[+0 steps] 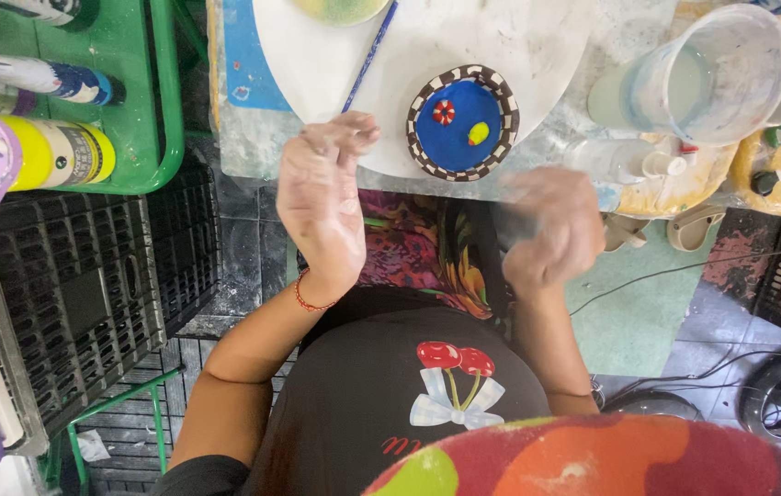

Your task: The person applies glaze to the interior and rim of a small clay bowl using a brush and then adds decorative dots and lines to the inside of the bowl.

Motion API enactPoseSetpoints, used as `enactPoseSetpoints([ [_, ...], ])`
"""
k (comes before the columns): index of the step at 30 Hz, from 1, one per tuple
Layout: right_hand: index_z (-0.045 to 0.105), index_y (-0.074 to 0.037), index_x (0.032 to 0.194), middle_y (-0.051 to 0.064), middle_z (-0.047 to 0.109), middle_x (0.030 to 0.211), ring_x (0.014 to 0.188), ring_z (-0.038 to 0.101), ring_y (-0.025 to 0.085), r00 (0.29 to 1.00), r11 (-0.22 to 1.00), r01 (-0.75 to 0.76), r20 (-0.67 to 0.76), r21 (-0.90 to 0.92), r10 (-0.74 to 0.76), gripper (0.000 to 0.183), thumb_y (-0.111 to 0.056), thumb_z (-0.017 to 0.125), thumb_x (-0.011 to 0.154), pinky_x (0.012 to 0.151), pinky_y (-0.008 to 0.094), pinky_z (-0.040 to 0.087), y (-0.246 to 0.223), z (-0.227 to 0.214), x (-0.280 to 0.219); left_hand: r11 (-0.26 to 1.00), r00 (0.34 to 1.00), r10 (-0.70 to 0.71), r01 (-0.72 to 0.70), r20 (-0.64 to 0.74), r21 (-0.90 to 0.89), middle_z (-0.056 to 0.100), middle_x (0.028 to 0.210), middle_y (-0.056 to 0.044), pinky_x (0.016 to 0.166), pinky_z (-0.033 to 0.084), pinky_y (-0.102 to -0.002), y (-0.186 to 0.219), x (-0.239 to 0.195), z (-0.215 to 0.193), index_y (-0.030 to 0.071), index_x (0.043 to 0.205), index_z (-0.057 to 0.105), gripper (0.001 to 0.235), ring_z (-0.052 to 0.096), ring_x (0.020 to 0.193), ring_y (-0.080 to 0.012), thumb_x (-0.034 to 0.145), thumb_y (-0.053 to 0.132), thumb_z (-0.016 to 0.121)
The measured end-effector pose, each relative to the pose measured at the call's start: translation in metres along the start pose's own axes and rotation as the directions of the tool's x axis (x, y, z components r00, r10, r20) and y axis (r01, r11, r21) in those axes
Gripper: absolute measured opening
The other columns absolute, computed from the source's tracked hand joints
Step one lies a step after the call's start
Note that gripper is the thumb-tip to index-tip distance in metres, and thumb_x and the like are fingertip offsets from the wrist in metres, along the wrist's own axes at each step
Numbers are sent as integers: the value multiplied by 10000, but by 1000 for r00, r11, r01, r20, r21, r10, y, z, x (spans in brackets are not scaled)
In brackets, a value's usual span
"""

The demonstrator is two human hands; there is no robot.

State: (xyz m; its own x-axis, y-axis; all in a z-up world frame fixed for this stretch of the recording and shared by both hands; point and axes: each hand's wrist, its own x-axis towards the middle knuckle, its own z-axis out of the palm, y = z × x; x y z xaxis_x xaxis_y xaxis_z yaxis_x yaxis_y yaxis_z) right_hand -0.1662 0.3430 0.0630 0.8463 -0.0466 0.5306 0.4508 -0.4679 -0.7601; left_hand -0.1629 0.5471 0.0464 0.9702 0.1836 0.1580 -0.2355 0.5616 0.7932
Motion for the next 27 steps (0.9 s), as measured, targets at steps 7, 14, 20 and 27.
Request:
enactPoseSetpoints([
  [7,495,-35,1297,202,540,1395,1331,465,335,971,969,-222,64,-109,229,347,-87,655,993,1170,475,371,10,2,-9,627,934,-43,-251,355,737,413,1535,-97,1259,314,-439,9,15,12,121,1551,323,830,380,1511,-304,937,77,880],
  [14,513,-48,1317,144,611,1434,1363,469,341,975,969,-175,103,-177,195,340,-14,651,1009,1238,483,322,20,3,-15,507,899,-139,-296,416,810,317,1612,-113,1322,263,-458,2,20,19,122,1630,224,1009,269,1558,-341,929,242,939],
  [20,481,-64,1384,137,584,1424,1412,465,327,972,971,-204,96,-123,217,374,-12,614,1038,1266,480,317,20,8,-16,423,891,-204,-292,405,858,222,1675,-149,1346,234,-470,-2,22,17,69,1614,150,1045,206,1586,-384,926,241,918],
  [27,361,-47,1505,173,457,1560,1553,336,341,948,950,-302,85,-74,308,399,-122,537,1155,1305,474,255,20,15,-28,414,883,-203,-314,423,854,300,1647,-141,1338,253,-478,-3,23,17,75,1610,163,1025,210,1581,-390,928,222,914],
])
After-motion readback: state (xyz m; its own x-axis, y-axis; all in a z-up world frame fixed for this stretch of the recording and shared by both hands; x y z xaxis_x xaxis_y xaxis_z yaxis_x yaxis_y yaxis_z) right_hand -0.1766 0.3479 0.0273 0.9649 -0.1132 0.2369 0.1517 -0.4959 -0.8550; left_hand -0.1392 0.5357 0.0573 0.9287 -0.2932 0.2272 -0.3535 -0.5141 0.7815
